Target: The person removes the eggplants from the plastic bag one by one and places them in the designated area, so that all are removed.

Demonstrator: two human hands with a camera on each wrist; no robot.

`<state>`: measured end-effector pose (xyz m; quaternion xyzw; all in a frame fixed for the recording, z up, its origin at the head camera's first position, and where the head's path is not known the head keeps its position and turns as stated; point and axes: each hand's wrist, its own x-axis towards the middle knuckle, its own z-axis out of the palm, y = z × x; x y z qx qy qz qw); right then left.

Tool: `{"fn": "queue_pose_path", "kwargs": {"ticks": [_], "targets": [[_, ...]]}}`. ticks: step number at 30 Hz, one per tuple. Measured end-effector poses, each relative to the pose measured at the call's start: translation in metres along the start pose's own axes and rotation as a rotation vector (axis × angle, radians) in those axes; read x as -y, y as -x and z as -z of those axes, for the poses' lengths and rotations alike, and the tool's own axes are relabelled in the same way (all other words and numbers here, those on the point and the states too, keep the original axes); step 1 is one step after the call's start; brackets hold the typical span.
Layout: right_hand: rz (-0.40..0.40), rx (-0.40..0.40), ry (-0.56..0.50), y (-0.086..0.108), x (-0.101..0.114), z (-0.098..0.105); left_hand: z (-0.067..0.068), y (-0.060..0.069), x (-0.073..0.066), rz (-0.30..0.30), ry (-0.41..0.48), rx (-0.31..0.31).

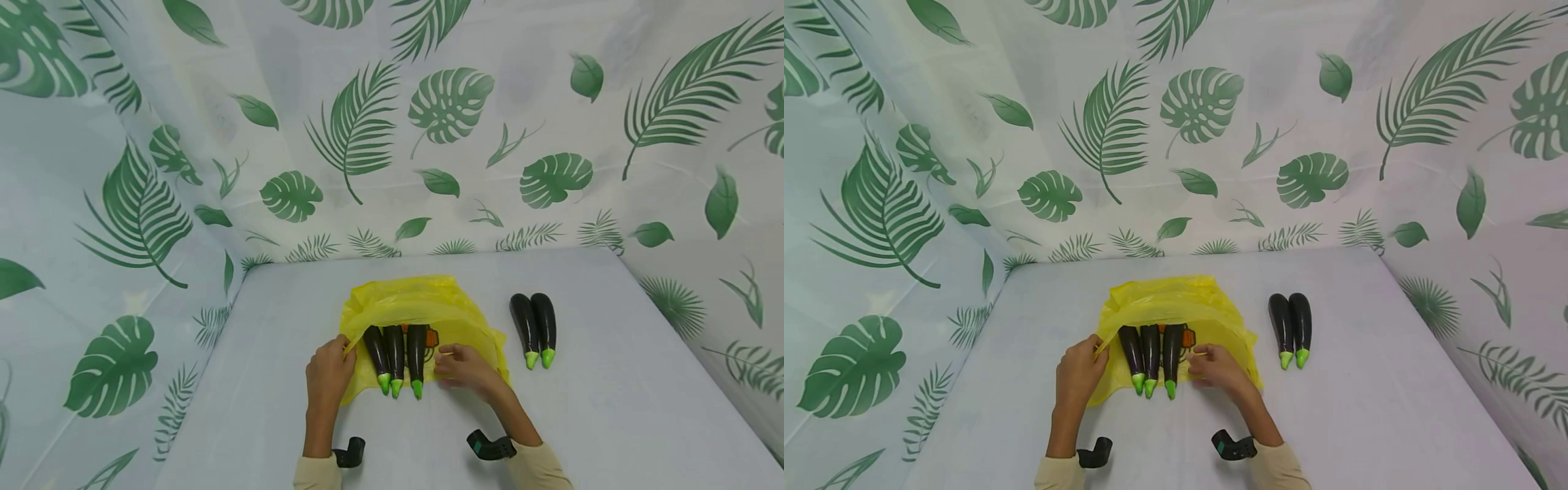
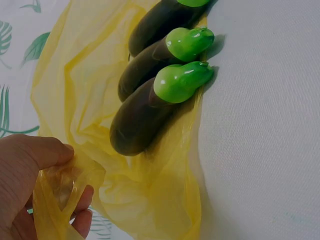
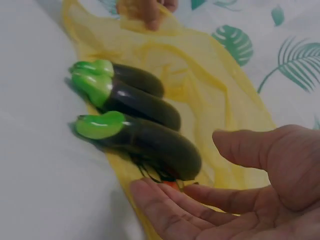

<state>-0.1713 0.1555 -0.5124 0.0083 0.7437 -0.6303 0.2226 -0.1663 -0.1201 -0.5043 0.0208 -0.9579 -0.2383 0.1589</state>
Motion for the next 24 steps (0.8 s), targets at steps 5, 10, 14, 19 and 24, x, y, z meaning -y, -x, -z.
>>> {"fn": "queue_pose_path", "kwargs": {"ticks": [5,10,14,19,24], "targets": [[-0.055,-0.081,-0.053,-0.008,-0.003,-0.008,-0.001,0.000,0.001,-0.002,0.004,-0.007],[-0.058,-0.113,-0.064,-0.014,-0.002,-0.015,-0.001,0.001,0.001,-0.003,0.003,-0.015],[-0.048,-0.141,-0.045,-0.018,0.000,-0.022,-0.001,0.001,0.001,0.000,0.000,-0.010],[-0.019,-0.187,0.057,-0.023,0.003,-0.031,-0.001,0.000,0.002,0.008,0.000,0.003],[0.019,-0.257,0.234,-0.026,0.005,-0.039,0.000,-0.001,0.001,0.008,-0.006,0.009]]}}
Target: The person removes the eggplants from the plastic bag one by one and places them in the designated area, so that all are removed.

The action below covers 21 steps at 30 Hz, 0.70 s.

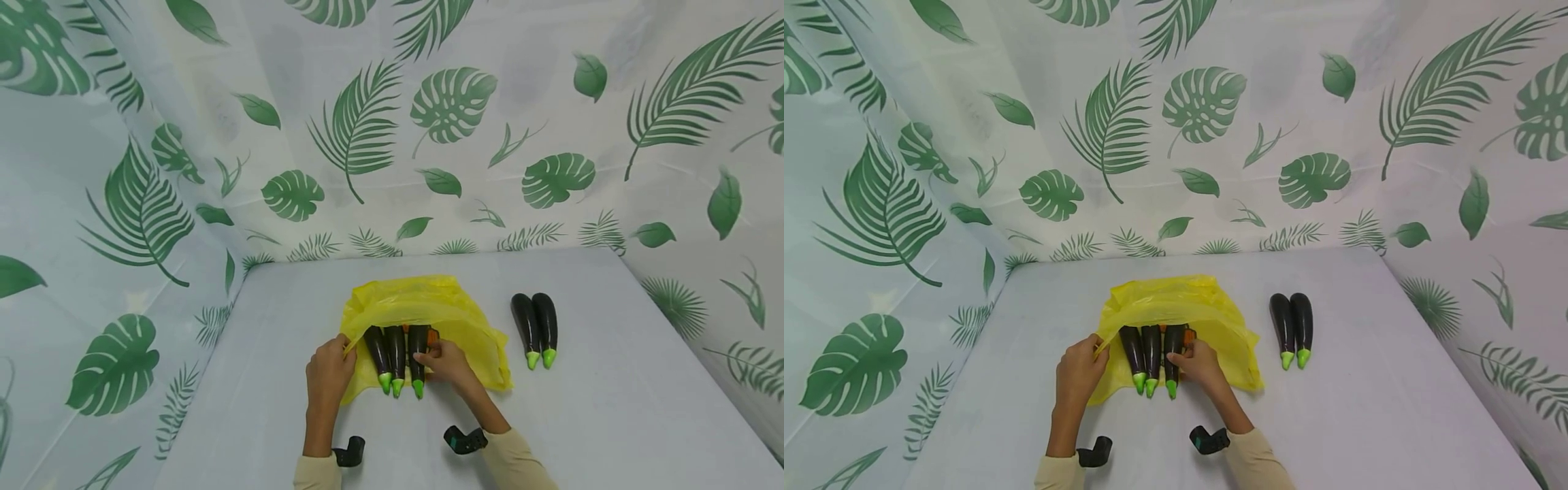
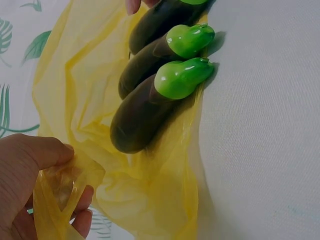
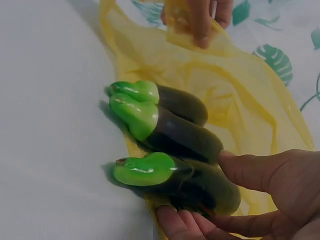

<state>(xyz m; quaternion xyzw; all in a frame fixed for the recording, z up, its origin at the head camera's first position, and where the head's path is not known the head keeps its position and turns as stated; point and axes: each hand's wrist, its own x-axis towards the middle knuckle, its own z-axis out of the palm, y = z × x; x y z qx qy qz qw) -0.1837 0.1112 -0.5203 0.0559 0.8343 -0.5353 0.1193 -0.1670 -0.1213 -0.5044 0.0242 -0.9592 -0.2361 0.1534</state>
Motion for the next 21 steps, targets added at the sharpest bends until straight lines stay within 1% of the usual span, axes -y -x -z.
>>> {"fn": "queue_pose_path", "kwargs": {"ticks": [3,9,15,21], "targets": [[0.017,-0.030,0.053,-0.002,0.000,-0.004,0.001,0.000,0.000,-0.006,-0.002,-0.008],[0.043,-0.050,0.065,-0.003,0.001,-0.010,0.001,0.000,0.001,-0.010,-0.004,-0.022],[0.066,-0.064,0.117,-0.003,0.000,-0.012,-0.001,0.001,0.001,-0.008,-0.012,-0.012],[0.091,-0.085,0.131,-0.003,-0.001,-0.015,-0.002,0.001,0.001,-0.018,-0.014,-0.028]]}}
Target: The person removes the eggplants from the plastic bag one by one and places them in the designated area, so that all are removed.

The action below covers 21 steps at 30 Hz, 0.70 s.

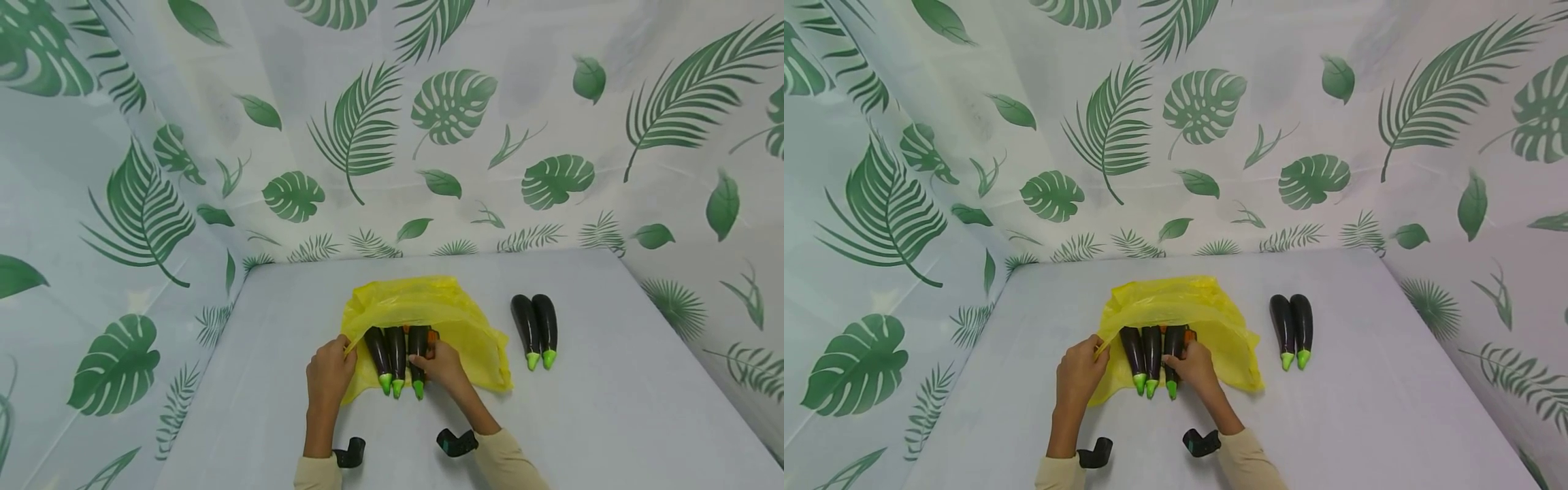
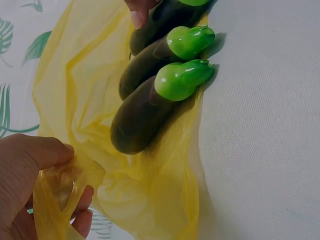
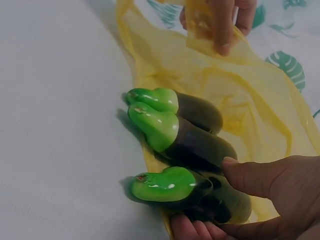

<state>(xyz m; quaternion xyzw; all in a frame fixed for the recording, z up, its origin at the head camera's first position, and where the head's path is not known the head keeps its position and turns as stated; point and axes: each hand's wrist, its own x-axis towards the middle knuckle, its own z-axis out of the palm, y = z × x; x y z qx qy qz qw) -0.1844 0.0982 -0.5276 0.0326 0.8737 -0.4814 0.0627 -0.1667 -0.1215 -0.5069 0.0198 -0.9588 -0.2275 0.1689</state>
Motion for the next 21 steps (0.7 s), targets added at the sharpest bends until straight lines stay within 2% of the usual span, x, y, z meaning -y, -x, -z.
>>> {"fn": "queue_pose_path", "kwargs": {"ticks": [10,21], "targets": [[0.058,-0.039,0.047,0.0010,0.0022,-0.0052,-0.0001,0.0007,0.0018,0.007,0.001,-0.006],[0.080,-0.033,0.061,0.0008,0.0041,-0.0066,0.0006,0.0007,0.0039,0.007,0.003,-0.004]]}}
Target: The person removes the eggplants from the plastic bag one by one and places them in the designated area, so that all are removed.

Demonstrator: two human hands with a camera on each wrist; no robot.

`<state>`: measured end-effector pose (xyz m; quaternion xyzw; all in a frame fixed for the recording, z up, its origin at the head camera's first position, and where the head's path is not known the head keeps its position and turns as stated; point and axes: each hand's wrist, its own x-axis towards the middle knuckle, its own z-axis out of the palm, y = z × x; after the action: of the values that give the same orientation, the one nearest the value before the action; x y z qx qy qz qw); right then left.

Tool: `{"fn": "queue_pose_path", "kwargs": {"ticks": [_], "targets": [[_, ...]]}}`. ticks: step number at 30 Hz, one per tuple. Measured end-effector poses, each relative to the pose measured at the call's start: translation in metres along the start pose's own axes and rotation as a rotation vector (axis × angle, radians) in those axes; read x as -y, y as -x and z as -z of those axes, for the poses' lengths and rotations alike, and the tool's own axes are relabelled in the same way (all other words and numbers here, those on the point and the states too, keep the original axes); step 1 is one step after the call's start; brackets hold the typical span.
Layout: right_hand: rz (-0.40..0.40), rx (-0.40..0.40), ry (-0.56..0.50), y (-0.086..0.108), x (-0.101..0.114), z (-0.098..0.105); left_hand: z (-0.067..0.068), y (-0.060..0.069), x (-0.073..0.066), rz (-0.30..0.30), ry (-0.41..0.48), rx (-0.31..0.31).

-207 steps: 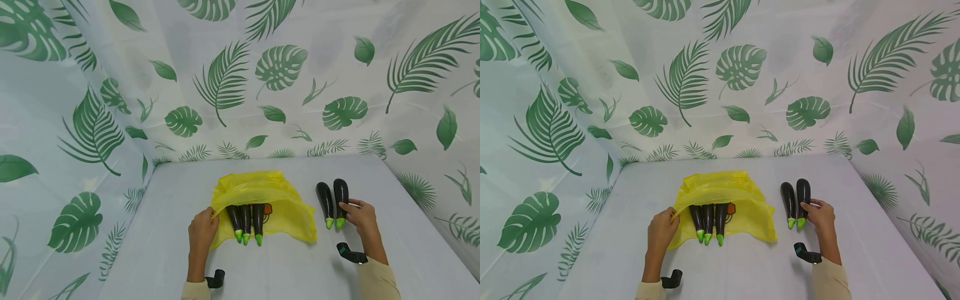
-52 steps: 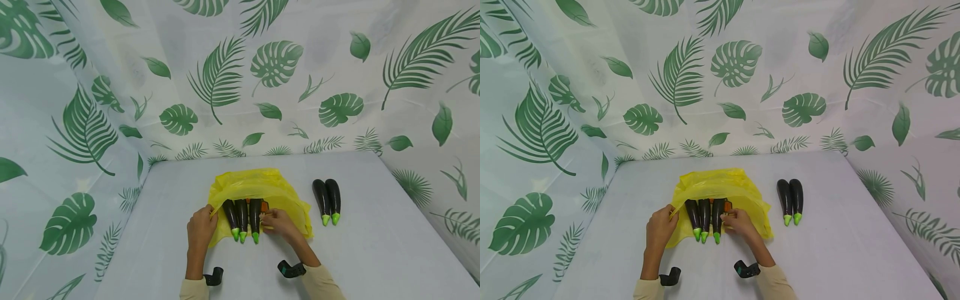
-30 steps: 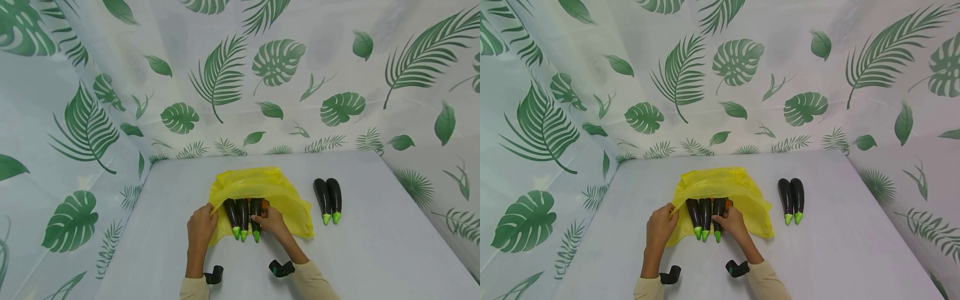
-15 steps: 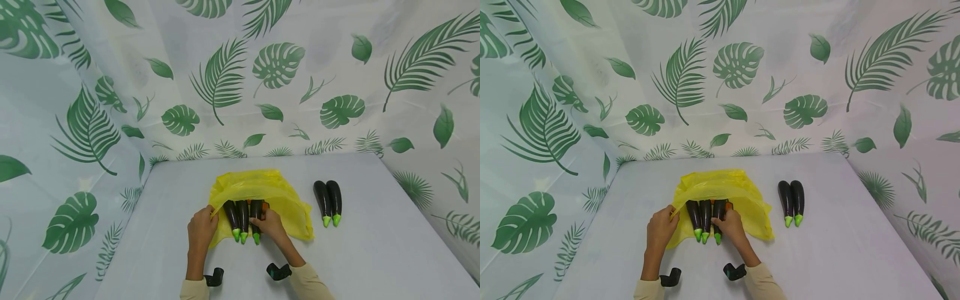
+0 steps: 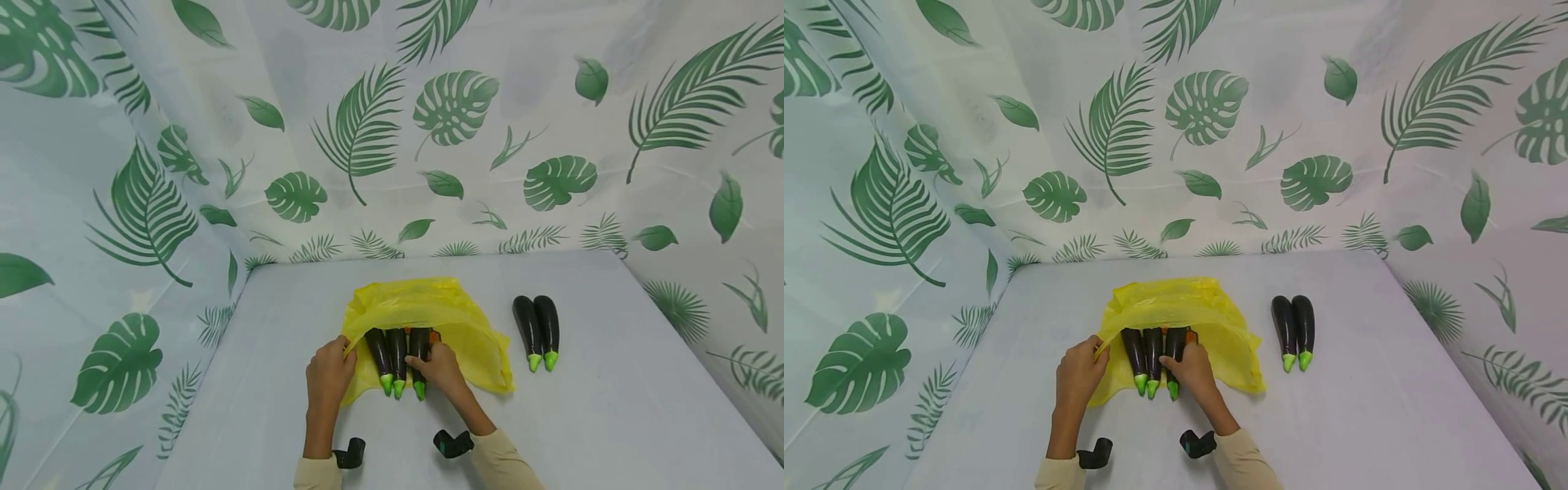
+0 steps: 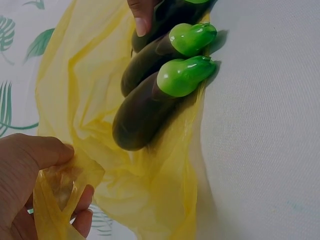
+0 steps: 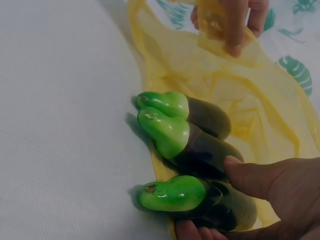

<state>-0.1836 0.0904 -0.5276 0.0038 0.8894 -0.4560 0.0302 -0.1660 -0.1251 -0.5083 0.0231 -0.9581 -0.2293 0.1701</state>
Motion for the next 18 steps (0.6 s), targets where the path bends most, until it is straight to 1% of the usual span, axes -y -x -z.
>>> {"fn": "queue_pose_path", "kwargs": {"ticks": [5,12,18], "targets": [[0.001,-0.011,0.014,-0.0008,-0.0001,-0.0007,0.0005,-0.0006,-0.0003,0.002,0.004,0.002],[0.006,-0.019,0.032,0.0005,0.0015,-0.0017,0.0001,-0.0008,-0.0014,0.023,0.011,0.027],[0.007,-0.027,0.056,-0.0008,0.0014,-0.0024,0.0006,-0.0013,-0.0004,0.011,0.012,0.013]]}}
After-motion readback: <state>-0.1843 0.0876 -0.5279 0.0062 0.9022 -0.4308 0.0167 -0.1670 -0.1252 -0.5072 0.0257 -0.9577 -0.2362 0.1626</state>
